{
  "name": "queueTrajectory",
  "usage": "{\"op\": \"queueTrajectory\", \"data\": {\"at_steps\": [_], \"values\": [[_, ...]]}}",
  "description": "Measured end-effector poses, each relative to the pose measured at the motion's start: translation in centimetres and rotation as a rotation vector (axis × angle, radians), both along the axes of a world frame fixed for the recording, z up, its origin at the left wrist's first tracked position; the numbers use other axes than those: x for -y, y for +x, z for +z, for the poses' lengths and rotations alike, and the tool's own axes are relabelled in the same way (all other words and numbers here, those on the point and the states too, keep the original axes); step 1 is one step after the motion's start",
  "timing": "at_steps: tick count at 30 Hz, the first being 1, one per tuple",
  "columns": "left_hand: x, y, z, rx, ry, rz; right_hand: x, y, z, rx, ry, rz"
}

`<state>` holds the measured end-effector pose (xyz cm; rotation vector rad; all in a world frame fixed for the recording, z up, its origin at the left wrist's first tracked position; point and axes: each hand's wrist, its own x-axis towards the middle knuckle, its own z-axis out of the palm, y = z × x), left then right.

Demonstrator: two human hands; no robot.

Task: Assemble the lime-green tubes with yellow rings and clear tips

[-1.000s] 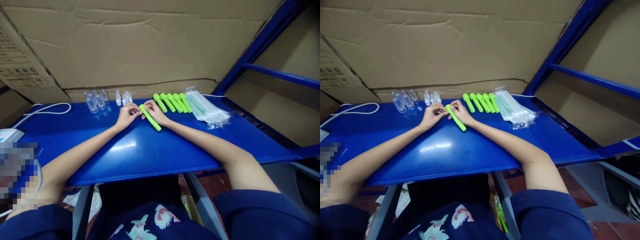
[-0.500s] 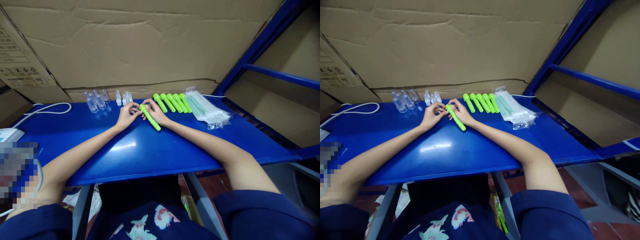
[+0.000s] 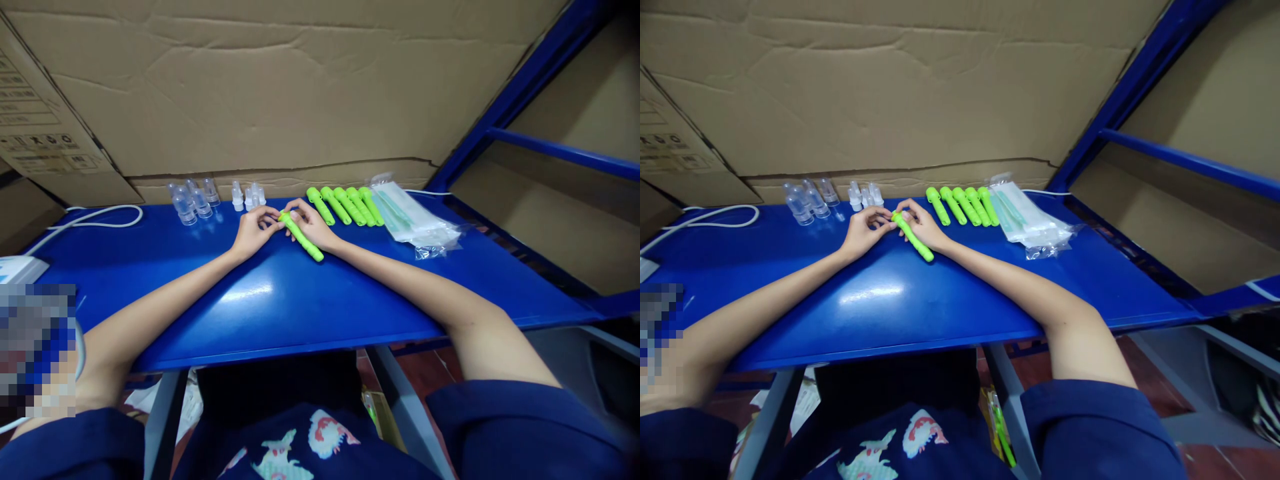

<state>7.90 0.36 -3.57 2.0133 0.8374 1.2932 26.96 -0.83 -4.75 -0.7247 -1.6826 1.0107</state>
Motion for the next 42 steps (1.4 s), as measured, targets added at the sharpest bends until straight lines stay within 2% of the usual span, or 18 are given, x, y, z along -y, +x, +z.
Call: {"op": "queueTrajectory", "data": {"at_steps": [9,16,19,23,30,36,42], "values": [[0.0,-0.1,0.1,-0.043,-0.054,0.04,0.2,0.1,0.2,0.047,-0.031,-0.01],[0.1,0.0,-0.1,-0.052,-0.059,-0.016,0.1,0.1,0.0,0.049,-0.032,-0.011],[0.5,0.1,0.0,-0.086,-0.003,-0.038,-0.1,0.1,0.0,0.041,-0.024,-0.017],[0.7,0.1,0.2,-0.098,0.068,0.032,0.2,0.1,0.1,0.055,-0.031,-0.017],[0.9,0.0,0.5,-0.044,0.186,0.055,1.4,-0.5,0.5,-0.041,0.006,-0.144],[2.0,0.4,1.1,-0.027,0.316,0.11,2.2,-0.8,0.6,-0.048,0.09,-0.197],[2.8,0.6,1.2,-0.044,0.395,0.083,3.1,-1.1,0.9,-0.016,0.163,-0.215]]}}
